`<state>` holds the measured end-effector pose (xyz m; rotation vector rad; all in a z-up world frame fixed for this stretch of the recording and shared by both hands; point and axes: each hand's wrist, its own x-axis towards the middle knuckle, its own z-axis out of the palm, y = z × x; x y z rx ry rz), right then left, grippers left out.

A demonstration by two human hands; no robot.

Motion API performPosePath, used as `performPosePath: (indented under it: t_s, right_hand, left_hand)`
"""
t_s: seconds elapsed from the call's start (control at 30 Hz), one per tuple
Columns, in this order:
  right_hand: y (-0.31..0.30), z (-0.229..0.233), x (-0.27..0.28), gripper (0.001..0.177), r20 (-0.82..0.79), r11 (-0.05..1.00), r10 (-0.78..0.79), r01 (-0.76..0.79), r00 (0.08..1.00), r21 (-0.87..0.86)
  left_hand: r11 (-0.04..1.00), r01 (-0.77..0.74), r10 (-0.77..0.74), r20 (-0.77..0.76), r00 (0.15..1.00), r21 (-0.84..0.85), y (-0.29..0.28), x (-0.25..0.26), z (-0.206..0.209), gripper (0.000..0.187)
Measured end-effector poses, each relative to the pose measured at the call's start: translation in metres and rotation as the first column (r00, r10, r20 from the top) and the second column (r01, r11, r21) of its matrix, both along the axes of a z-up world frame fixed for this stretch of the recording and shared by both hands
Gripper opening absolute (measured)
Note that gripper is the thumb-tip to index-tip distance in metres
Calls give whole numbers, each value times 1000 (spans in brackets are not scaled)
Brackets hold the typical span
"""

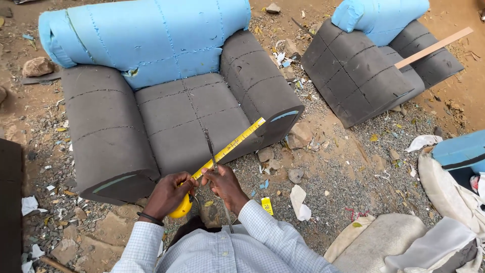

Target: Measuring and cutting a large piece of grey foam for a sofa seat using a tape measure and a thin blade.

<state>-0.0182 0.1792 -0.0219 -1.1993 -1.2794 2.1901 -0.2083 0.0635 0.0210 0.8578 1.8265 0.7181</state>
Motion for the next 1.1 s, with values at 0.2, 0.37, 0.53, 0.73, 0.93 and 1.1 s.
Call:
performPosePath:
  t_s: [0.2,0.37,0.53,0.73,0.93,1.1]
  right_hand:
    - [23,-12,-62,29,46,999,-37,36,998,16]
    - [44,3,-117,30,84,995,-97,94,992,41]
    - [69,18,-149,30,108,983,-155,143,982,114]
    - [133,4,-164,26,82,948,-286,269,955,170]
    - [190,-1,-160,22,44,910,-381,365,924,197]
    - [231,-31,-148,21,32,911,-392,382,920,156]
  left_hand:
    - [995,-41,41,0,999,88,8,-59,-12,35]
    - [995,-87,87,11,996,45,-10,-115,-5,30]
    - [988,-151,150,16,989,37,-36,-156,3,26]
    - [977,-207,198,141,970,46,-59,-190,-17,28]
    - [965,-263,256,214,943,4,-77,-197,-18,26]
    - [964,-262,263,240,935,-34,-71,-187,-20,31]
